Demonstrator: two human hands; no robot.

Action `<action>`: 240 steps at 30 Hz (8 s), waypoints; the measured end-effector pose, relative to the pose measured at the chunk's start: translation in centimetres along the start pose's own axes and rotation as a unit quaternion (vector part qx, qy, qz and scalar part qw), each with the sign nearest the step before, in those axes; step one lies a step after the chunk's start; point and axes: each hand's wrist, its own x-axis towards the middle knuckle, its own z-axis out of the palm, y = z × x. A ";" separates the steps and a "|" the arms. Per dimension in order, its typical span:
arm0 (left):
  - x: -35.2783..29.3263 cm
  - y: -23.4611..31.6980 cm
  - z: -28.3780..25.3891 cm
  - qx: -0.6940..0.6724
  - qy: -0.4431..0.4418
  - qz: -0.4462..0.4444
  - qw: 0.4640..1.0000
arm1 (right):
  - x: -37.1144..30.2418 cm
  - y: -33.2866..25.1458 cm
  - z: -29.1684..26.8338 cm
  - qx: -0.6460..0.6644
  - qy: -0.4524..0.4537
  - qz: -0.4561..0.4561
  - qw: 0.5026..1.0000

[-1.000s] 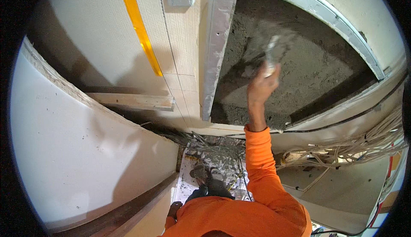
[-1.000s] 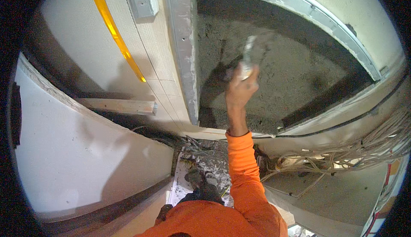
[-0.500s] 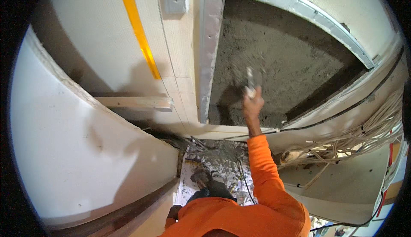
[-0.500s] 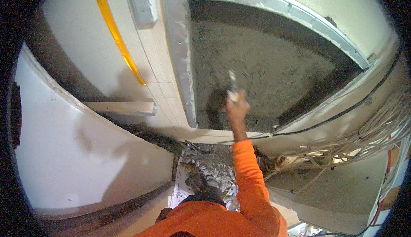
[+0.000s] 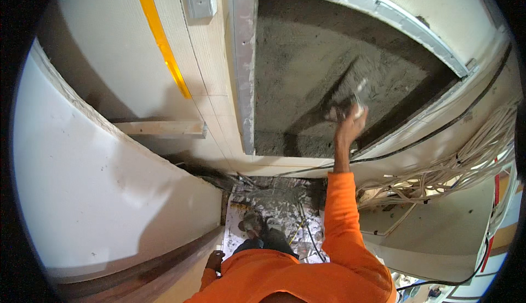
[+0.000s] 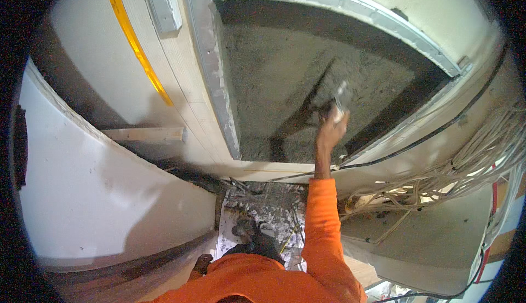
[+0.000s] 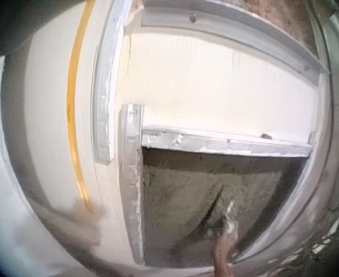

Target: The person applies wet cement to a curved wall section using a trowel, smoothing the surface along a metal frame. They then retrieve a bucket of cement and continue applying and leveling the material.

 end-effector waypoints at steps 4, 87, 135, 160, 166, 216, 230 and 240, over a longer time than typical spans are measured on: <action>1.8 2.2 1.1 -0.109 -0.018 -0.041 0.993 | -1.0 4.4 -7.5 0.052 0.049 0.049 0.996; -14.9 73.1 27.2 -0.219 0.204 0.647 0.701 | 6.1 8.7 -29.5 -0.113 -0.538 0.307 0.777; -13.5 73.0 15.1 -0.177 0.258 0.648 0.694 | -4.5 11.9 -32.3 -0.005 -0.547 0.328 0.770; -11.3 72.5 15.6 -0.183 0.212 0.672 0.685 | -18.2 4.3 -32.7 -0.169 -0.426 0.417 0.785; -2.6 65.8 17.0 -0.176 0.233 0.633 0.717 | -19.3 5.4 -32.9 -0.113 -0.418 0.414 0.801; -4.7 57.9 21.5 -0.168 0.095 0.567 0.801 | -18.9 10.8 -33.2 -0.095 -0.445 0.328 0.828; -5.0 67.9 23.7 -0.253 0.233 0.571 0.745 | -10.2 16.6 -37.7 0.218 -0.352 0.534 0.737; -12.5 73.1 24.6 -0.262 0.132 0.562 0.774 | -7.9 22.9 -38.7 0.095 -0.425 0.470 0.768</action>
